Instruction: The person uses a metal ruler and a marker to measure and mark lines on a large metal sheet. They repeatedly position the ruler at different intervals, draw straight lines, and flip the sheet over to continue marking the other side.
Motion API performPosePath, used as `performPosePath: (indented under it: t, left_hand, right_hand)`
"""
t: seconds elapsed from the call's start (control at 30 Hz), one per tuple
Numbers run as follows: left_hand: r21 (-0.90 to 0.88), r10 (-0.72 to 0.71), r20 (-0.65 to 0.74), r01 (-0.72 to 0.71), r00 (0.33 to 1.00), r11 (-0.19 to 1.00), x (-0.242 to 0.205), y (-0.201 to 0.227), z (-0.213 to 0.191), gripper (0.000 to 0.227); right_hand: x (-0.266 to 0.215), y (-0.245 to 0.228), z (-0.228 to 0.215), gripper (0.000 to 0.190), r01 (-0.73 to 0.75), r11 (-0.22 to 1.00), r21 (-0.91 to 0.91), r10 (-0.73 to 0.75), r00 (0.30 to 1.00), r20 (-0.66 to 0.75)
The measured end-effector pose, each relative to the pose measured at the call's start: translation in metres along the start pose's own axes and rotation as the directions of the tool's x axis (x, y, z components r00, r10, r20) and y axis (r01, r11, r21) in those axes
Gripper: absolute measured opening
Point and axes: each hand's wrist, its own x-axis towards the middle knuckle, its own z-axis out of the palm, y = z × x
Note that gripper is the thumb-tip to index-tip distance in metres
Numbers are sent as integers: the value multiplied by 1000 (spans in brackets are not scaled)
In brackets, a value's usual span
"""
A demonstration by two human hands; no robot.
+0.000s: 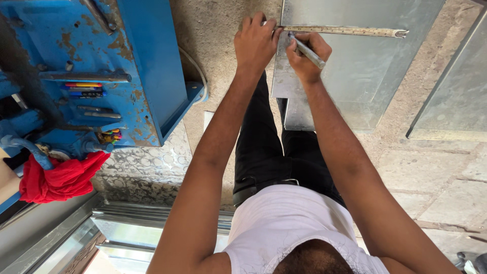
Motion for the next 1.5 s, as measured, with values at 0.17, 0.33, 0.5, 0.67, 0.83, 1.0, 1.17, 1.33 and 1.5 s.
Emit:
performPosePath:
  t: [0.17,0.33,0.5,0.67,0.83,1.0,1.17,1.33,1.5]
  left_hand:
    - [-3,-3,19,3,1000,1000,0,-1,3,26]
    - [-7,-2,13,2,1000,1000,-1,-2,6,27]
    - [-17,2,16,-2,1000,1000,0,-3,6,26]
    - [-35,10,-11,-10,1000,999,-1,-4,7,25]
    - [-37,16,-9,-16,1000,999,-2,-4,6,26]
    - [-44,19,-36,-21,999,999,-1,-4,4,24]
    - [-63,17,-43,-19,999,998,1,-2,1,23]
    - [-250,2,9,0,1000,968,-4,-2,3,19]
    - [-460,-158,56,166,986,872,-15,-8,12,32]
  right_hand:
    - [1,3,2,10,-7,1000,19,7,1000,1]
    - [-1,5,1,10,-42,998,55,42,999,13]
    - [-3,7,0,10,-57,995,80,55,998,20]
    - [-4,8,3,8,-113,987,112,111,994,17]
    - [-5,12,2,8,-109,986,128,106,994,28]
    - [-5,19,0,9,-85,991,107,79,995,61]
    - [-10,18,-10,9,-227,941,251,216,974,72]
    - [-30,5,-50,9,-221,954,202,223,975,13]
    - [-78,-26,-106,9,-254,957,142,255,967,14]
